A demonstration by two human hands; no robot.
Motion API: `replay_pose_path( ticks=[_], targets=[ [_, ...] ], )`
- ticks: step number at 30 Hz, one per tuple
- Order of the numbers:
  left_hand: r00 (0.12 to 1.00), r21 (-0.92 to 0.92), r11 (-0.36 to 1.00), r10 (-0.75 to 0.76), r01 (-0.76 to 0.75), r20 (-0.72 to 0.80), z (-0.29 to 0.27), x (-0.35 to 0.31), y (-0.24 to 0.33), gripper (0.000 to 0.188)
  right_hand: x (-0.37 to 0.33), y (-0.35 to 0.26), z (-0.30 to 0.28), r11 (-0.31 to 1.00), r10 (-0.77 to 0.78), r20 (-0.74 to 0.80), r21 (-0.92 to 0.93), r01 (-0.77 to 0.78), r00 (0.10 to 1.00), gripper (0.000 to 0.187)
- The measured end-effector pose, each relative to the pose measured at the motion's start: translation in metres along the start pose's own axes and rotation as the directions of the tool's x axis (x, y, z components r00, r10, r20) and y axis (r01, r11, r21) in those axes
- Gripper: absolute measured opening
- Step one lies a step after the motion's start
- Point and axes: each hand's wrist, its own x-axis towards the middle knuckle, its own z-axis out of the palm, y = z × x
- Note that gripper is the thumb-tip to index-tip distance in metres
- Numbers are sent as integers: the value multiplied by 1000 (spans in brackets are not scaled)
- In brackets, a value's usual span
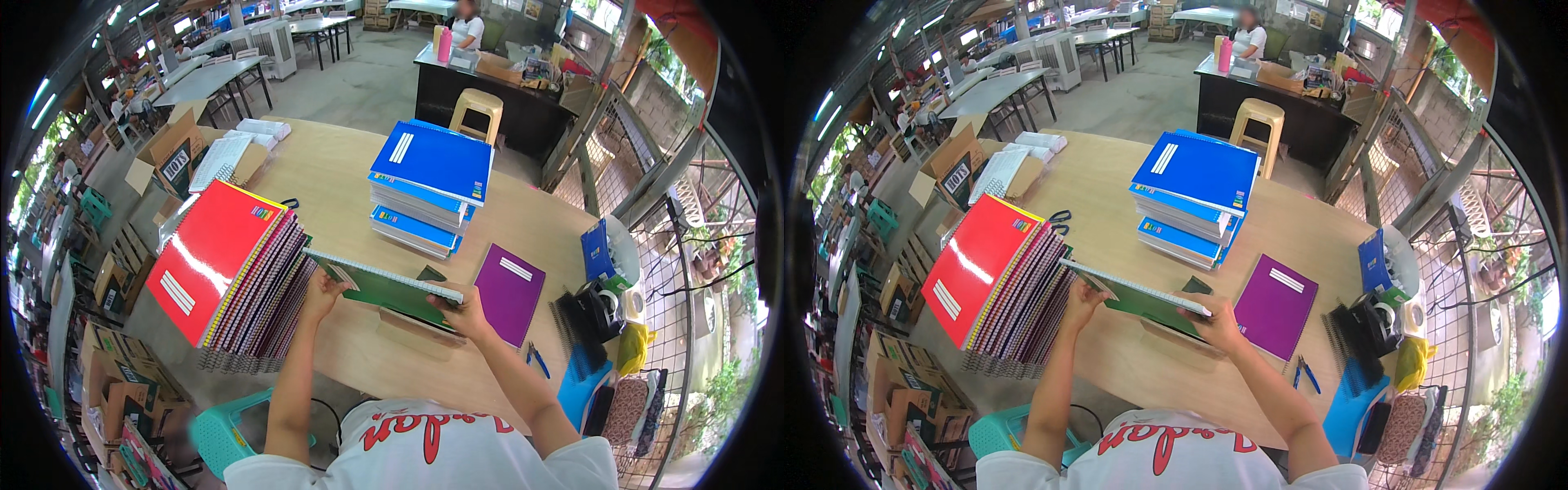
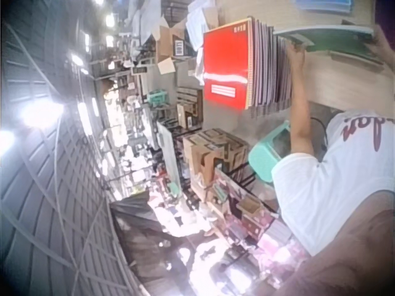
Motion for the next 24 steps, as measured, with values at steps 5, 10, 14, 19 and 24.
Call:
replay_pose_path(
  ticks=[5, 10, 14, 19, 24],
  targets=[
    [994, 130, 987, -100, 93, 44, -19, -14, -39, 46, -8, 13, 2, 990, -142, 48, -19, 143, 989, 29],
    [983, 40, 998, -60, 54, 176, 23, -39, -63, 49, -54, 59, -15, 991, -113, -28, 64, 115, 993, 30],
    [974, -45, 992, -110, 121, 198, 57, -43, -63, 65, -106, 100, -11, 999, 26, -117, -30, -29, 993, 43],
    [918, 170, 972, -211, 161, 335, 64, -48, -79, 80, -126, 111, 17, 909, 245, -306, 402, -109, 920, 58],
    [999, 503, 863, 50, -49, 12, 54, -78, -87, 84, -127, 124, 21, 949, 296, -277, 195, -248, 914, 49]
  ],
)
